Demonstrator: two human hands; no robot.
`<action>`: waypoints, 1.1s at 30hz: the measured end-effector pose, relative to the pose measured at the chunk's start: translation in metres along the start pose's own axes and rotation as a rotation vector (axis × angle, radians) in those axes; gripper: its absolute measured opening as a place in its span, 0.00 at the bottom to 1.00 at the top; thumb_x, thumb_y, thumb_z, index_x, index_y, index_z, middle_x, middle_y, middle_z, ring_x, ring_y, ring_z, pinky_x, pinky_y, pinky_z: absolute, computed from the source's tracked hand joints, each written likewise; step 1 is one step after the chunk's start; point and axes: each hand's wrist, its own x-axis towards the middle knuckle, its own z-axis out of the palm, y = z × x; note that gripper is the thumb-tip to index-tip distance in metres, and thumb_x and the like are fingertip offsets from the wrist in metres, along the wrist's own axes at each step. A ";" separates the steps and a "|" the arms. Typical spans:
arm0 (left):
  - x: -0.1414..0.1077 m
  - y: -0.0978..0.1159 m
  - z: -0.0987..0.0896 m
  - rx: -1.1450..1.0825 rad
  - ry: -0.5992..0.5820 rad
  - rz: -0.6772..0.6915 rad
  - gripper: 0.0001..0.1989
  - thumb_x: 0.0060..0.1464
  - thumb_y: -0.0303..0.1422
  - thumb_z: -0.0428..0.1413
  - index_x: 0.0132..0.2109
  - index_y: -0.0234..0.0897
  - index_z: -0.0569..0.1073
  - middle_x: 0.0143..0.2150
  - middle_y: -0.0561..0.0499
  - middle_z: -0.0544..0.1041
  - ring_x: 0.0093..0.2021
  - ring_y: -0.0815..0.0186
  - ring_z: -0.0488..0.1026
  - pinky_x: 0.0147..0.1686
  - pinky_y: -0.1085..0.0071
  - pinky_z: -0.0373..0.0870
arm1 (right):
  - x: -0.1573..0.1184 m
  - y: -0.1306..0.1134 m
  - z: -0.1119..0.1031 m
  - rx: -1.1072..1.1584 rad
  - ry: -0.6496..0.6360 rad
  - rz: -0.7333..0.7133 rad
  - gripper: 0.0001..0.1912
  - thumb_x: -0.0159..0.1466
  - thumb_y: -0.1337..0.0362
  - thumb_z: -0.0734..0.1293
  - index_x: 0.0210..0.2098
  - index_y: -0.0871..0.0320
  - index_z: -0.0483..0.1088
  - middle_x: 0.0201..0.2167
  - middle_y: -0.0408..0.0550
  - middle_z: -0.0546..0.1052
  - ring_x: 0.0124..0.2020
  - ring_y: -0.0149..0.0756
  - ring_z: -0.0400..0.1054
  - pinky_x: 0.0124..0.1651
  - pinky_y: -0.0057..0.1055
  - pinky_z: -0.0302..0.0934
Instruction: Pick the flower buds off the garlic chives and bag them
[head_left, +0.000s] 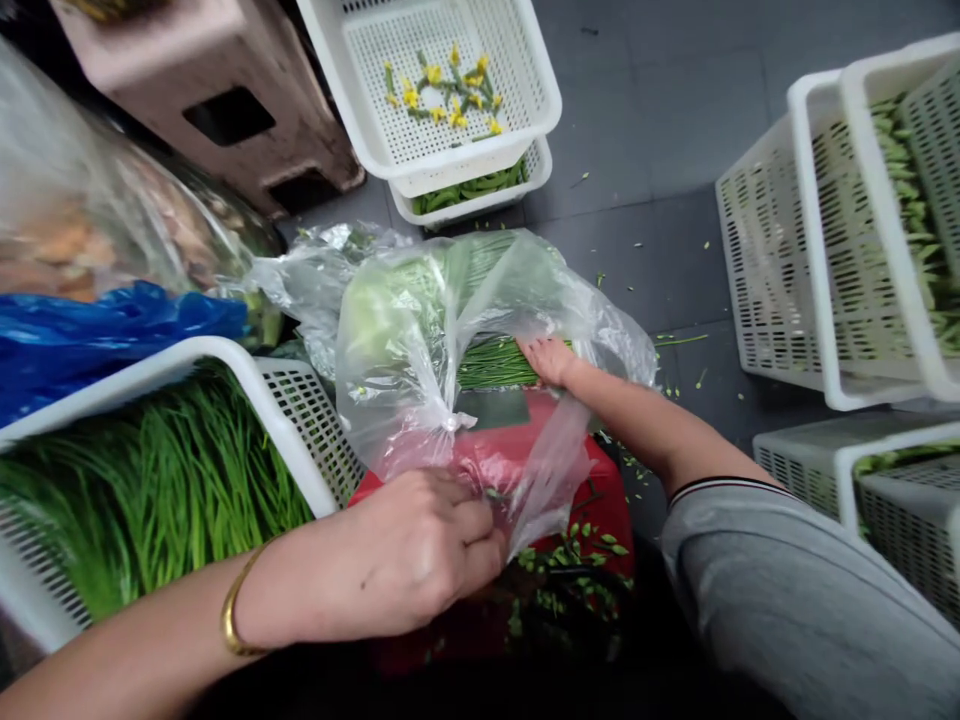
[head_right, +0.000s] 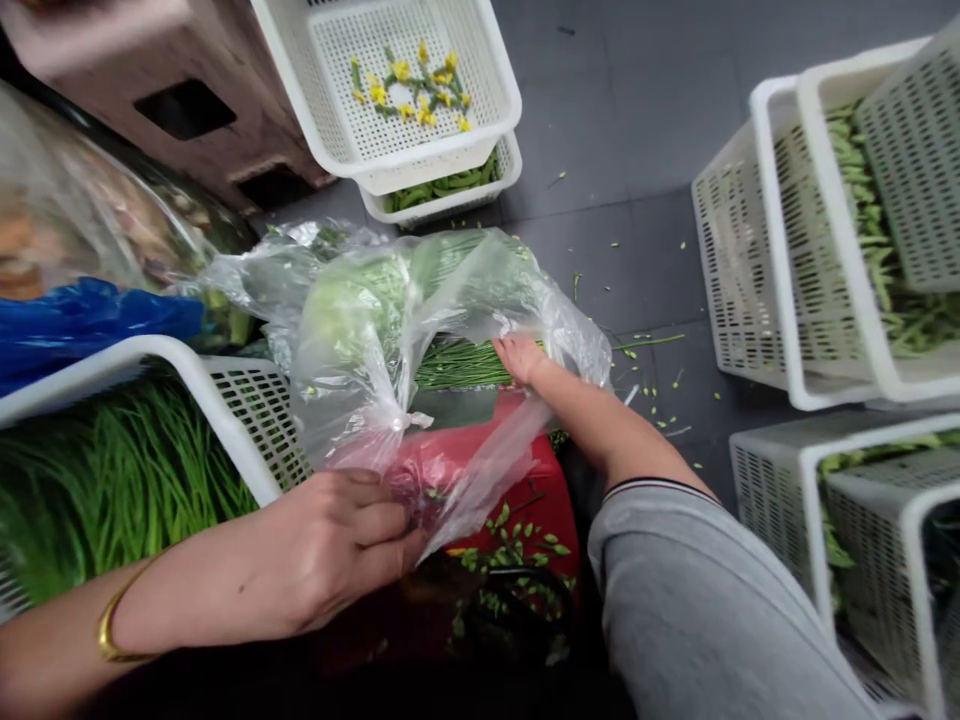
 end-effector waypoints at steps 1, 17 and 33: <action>0.000 -0.001 0.000 -0.004 0.009 0.003 0.16 0.64 0.25 0.43 0.35 0.34 0.74 0.26 0.50 0.72 0.25 0.66 0.67 0.26 0.69 0.65 | 0.000 0.001 0.003 0.000 0.003 0.008 0.45 0.56 0.63 0.68 0.67 0.74 0.48 0.56 0.72 0.68 0.57 0.53 0.64 0.57 0.41 0.57; 0.006 -0.011 0.006 -0.091 -0.088 -0.007 0.16 0.65 0.29 0.44 0.35 0.35 0.74 0.27 0.49 0.72 0.25 0.67 0.66 0.26 0.70 0.63 | 0.007 -0.017 0.010 0.042 0.012 0.058 0.25 0.62 0.71 0.58 0.58 0.73 0.61 0.48 0.69 0.73 0.50 0.47 0.69 0.52 0.38 0.57; 0.050 -0.063 0.051 -0.147 -0.242 -0.350 0.32 0.64 0.51 0.41 0.62 0.31 0.64 0.48 0.38 0.74 0.44 0.57 0.74 0.45 0.61 0.70 | 0.009 0.003 0.006 0.149 0.066 0.071 0.18 0.65 0.69 0.58 0.52 0.68 0.69 0.49 0.66 0.74 0.52 0.51 0.68 0.52 0.40 0.58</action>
